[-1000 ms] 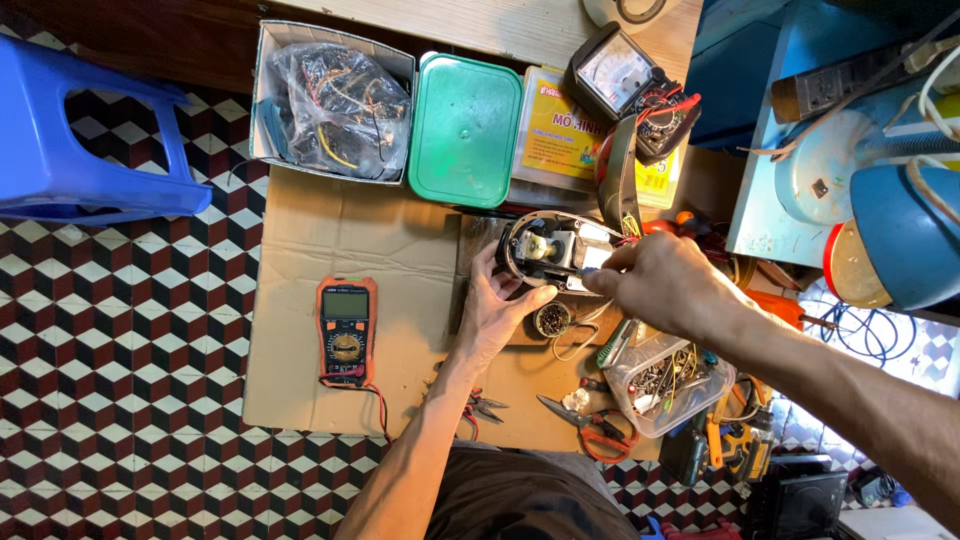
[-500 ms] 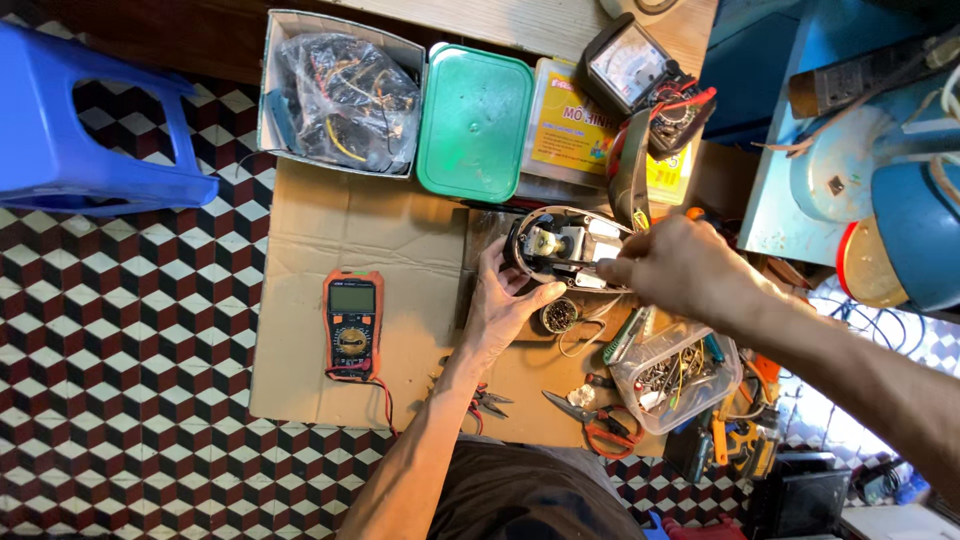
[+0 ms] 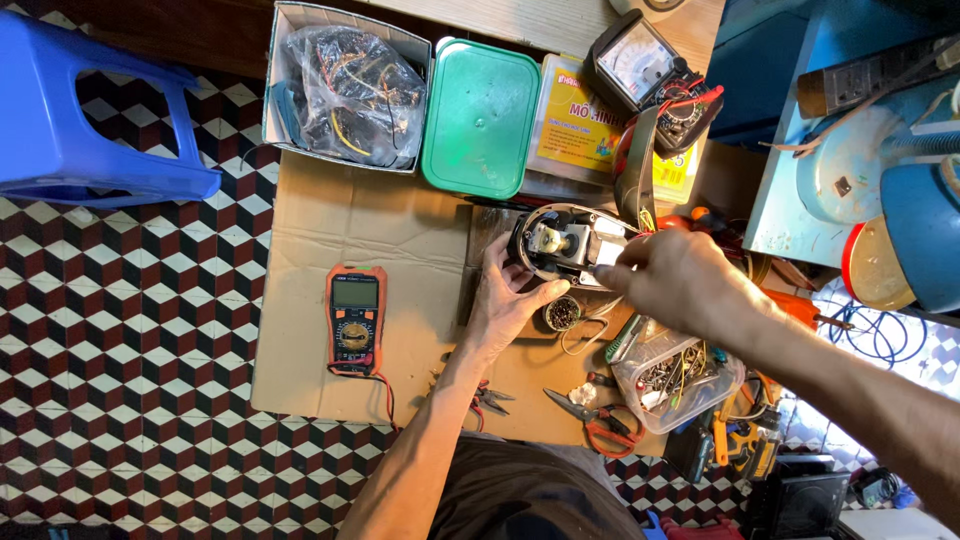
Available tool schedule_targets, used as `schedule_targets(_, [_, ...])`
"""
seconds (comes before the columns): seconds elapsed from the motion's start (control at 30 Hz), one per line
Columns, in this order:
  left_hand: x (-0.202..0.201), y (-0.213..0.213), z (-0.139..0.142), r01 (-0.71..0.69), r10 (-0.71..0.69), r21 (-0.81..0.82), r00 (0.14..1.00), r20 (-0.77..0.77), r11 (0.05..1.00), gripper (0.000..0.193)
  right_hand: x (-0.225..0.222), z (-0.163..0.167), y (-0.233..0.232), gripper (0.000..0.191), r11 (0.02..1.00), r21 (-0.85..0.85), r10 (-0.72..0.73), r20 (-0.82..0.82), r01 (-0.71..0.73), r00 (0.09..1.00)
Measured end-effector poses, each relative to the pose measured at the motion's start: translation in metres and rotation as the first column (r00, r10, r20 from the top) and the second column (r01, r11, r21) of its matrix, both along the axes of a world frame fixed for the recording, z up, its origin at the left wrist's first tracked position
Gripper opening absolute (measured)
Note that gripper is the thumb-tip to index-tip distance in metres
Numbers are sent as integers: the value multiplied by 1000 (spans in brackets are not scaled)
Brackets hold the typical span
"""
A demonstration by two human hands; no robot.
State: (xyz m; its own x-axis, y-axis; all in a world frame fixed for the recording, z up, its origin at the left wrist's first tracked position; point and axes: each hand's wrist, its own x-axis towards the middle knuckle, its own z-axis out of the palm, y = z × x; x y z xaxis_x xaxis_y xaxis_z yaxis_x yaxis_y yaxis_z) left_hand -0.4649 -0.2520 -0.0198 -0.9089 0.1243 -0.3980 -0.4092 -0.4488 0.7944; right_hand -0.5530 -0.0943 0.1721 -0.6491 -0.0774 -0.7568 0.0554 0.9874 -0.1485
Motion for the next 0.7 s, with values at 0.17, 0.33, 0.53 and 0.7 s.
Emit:
schedule_targets(0.17, [0, 1, 0, -16, 16, 6, 1000, -2, 1000, 105, 7, 11, -6, 43, 988, 13, 155, -48, -154, 987])
schedule_targets(0.33, [-2, 1, 0, -12, 13, 18, 1000, -27, 1000, 104, 20, 16, 19, 54, 506, 8, 639, -676, -863, 368])
schedule_targets(0.53, [-3, -2, 3, 2, -2, -4, 1000, -20, 1000, 101, 8, 8, -2, 35, 936, 35, -352, 67, 350, 934])
schedule_targets(0.7, [-4, -3, 5, 17, -17, 5, 999, 30, 1000, 101, 16, 10, 2, 44, 978, 71, -195, 5, 195, 981])
